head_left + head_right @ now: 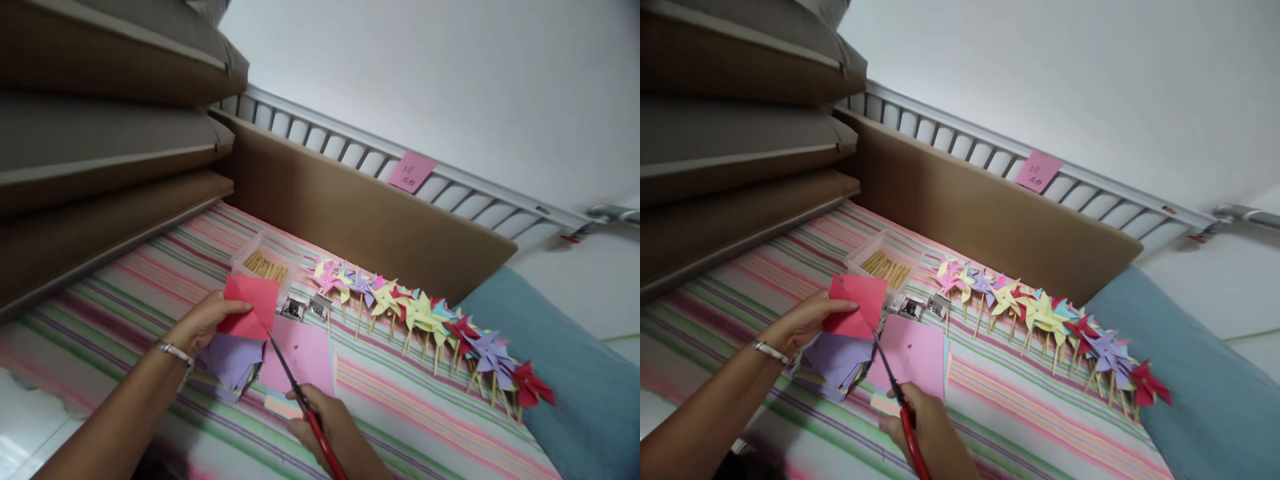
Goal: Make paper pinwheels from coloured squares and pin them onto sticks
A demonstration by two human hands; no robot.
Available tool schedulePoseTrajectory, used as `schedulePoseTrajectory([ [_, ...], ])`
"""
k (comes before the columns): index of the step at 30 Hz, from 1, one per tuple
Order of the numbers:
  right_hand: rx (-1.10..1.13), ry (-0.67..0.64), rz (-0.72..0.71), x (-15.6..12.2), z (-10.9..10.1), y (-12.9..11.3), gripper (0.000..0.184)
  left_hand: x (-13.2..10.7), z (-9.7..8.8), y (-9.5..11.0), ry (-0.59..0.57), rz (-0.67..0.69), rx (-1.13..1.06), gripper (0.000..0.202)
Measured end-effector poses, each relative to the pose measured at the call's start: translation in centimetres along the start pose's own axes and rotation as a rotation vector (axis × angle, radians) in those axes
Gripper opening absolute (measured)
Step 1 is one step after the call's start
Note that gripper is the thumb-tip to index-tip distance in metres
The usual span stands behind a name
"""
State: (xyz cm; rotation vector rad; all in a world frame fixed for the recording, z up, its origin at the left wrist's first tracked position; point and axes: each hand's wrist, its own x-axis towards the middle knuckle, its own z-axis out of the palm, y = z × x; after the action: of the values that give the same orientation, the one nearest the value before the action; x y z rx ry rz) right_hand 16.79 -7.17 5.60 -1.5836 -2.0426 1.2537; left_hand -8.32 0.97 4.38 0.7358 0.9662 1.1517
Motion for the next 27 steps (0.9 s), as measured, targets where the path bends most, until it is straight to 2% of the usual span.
schedulePoseTrajectory([
  [4,-0.113,0.17,-0.056,-3.5,-1.5,3.7,0.031,-3.3,0.1,-0.2,0.042,0.016,-0.044,0.025],
  [6,-0.185,0.235,-0.004,-4.6,-2.4,6.3,0.034,-5.4,0.3,-0.8,0.057,-0.017,-0.086,0.022],
  [10,-0.27,0.461,0.125,-4.5,-4.3,9.9,0.047,-9.7,1.2,-1.7,0.032,-0.079,-0.179,0.016],
  [13,-0.222,0.53,0.17,-3.8,-4.8,10.1,0.056,-12.6,2.2,-1.7,0.07,-0.079,-0.218,0.016],
  [16,-0.102,0.531,0.144,-4.0,-3.8,8.3,0.054,-15.3,3.1,-1.3,0.117,-0.068,-0.228,0.017],
  [19,0.082,0.501,0.053,-5.5,-1.3,4.7,0.042,-17.8,4.1,-1.1,0.114,-0.038,-0.217,0.02],
  [21,0.243,0.424,-0.022,-7.0,1.0,1.8,0.037,-19.2,4.9,-1.1,0.061,-0.036,-0.201,0.022],
  [24,0.466,0.331,-0.09,-9.2,4.2,-2.5,0.049,-20.8,6.4,-1.3,-0.036,-0.047,-0.179,0.027],
  [25,0.57,0.309,-0.109,-9.8,5.0,-3.6,0.049,-21.2,6.9,-1.3,-0.059,-0.049,-0.167,0.028],
  [27,0.932,0.251,-0.142,-10.6,6.2,-5.4,0.04,-22.0,7.7,-1.5,-0.088,-0.055,-0.139,0.031],
])
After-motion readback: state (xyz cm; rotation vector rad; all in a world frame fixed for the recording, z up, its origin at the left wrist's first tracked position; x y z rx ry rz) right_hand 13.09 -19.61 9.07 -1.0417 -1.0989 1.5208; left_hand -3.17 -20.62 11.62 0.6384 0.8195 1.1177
